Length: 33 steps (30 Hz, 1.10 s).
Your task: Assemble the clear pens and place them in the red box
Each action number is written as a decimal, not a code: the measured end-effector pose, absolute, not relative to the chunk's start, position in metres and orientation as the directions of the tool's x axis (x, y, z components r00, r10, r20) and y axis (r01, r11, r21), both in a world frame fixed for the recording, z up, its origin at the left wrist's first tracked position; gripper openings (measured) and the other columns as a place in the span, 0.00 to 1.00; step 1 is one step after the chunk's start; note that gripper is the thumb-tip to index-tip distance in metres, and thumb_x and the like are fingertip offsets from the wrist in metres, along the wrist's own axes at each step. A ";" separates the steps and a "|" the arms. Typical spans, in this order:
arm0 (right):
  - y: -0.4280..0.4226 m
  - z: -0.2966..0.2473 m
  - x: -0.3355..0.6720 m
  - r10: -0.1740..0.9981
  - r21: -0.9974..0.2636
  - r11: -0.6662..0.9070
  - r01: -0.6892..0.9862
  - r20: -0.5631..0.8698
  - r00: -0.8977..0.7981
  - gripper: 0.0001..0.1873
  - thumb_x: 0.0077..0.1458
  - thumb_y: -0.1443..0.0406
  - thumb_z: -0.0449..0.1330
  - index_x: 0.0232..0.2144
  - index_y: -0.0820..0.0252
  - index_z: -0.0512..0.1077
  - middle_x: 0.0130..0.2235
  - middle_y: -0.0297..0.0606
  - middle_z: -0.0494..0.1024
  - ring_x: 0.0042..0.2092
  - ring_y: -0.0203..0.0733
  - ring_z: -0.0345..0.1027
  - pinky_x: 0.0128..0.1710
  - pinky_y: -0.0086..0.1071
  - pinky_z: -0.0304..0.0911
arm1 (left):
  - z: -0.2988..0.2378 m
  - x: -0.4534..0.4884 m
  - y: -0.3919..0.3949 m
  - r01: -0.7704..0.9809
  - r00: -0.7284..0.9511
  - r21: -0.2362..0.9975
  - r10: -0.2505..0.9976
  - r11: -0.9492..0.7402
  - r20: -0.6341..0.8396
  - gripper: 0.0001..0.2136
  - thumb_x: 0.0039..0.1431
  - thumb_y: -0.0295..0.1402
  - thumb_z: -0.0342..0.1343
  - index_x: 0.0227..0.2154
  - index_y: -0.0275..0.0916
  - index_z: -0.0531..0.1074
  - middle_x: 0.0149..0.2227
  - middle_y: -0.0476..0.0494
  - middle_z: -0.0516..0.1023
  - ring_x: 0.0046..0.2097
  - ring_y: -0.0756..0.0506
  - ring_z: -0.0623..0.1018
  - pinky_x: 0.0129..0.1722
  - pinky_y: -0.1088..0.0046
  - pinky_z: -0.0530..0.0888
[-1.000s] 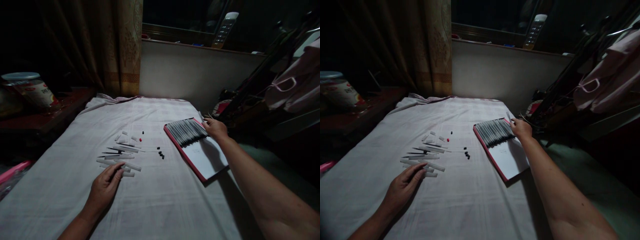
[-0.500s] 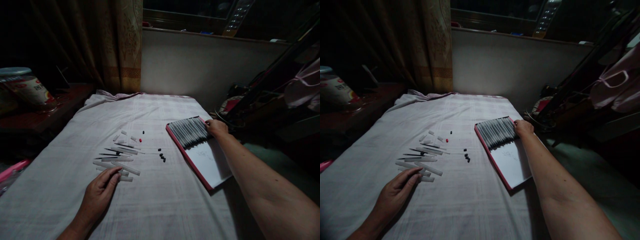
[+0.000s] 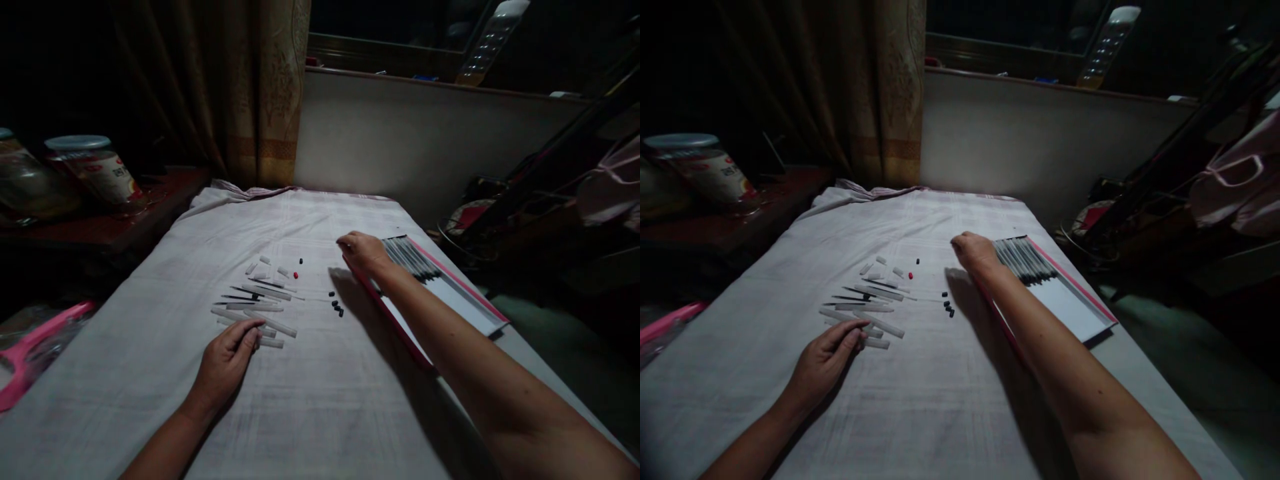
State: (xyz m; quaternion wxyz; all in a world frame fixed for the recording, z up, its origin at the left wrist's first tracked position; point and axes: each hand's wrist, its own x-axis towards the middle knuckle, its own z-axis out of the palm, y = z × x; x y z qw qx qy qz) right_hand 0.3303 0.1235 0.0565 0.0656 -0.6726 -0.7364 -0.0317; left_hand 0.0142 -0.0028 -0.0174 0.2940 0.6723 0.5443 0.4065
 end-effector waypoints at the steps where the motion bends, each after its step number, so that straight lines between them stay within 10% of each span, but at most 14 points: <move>1: 0.123 0.054 0.309 0.984 -0.053 0.136 0.989 0.123 -0.128 0.18 0.64 0.62 0.50 0.48 0.52 0.78 0.50 0.41 0.79 0.48 0.46 0.73 0.43 0.32 0.63 | -0.016 0.015 -0.003 0.467 0.070 0.858 0.976 -0.215 0.206 0.17 0.58 0.45 0.53 0.38 0.39 0.80 0.31 0.43 0.82 0.32 0.45 0.80 0.35 0.70 0.79; 9: 0.117 0.029 0.206 0.965 -0.142 0.262 0.955 0.041 -0.258 0.18 0.63 0.61 0.52 0.51 0.50 0.76 0.51 0.39 0.78 0.50 0.44 0.72 0.43 0.30 0.63 | -0.019 0.016 -0.002 0.218 0.018 0.975 0.999 -0.042 0.039 0.21 0.53 0.49 0.57 0.36 0.35 0.79 0.25 0.47 0.76 0.25 0.49 0.76 0.26 0.74 0.76; 33: 0.072 0.036 0.211 0.983 -0.224 0.060 0.973 -0.158 -0.097 0.13 0.58 0.66 0.56 0.43 0.60 0.78 0.47 0.49 0.81 0.47 0.49 0.75 0.41 0.33 0.63 | -0.028 0.013 0.000 0.211 0.065 0.975 0.996 -0.074 0.061 0.19 0.57 0.47 0.54 0.39 0.36 0.78 0.26 0.47 0.76 0.26 0.49 0.75 0.25 0.75 0.74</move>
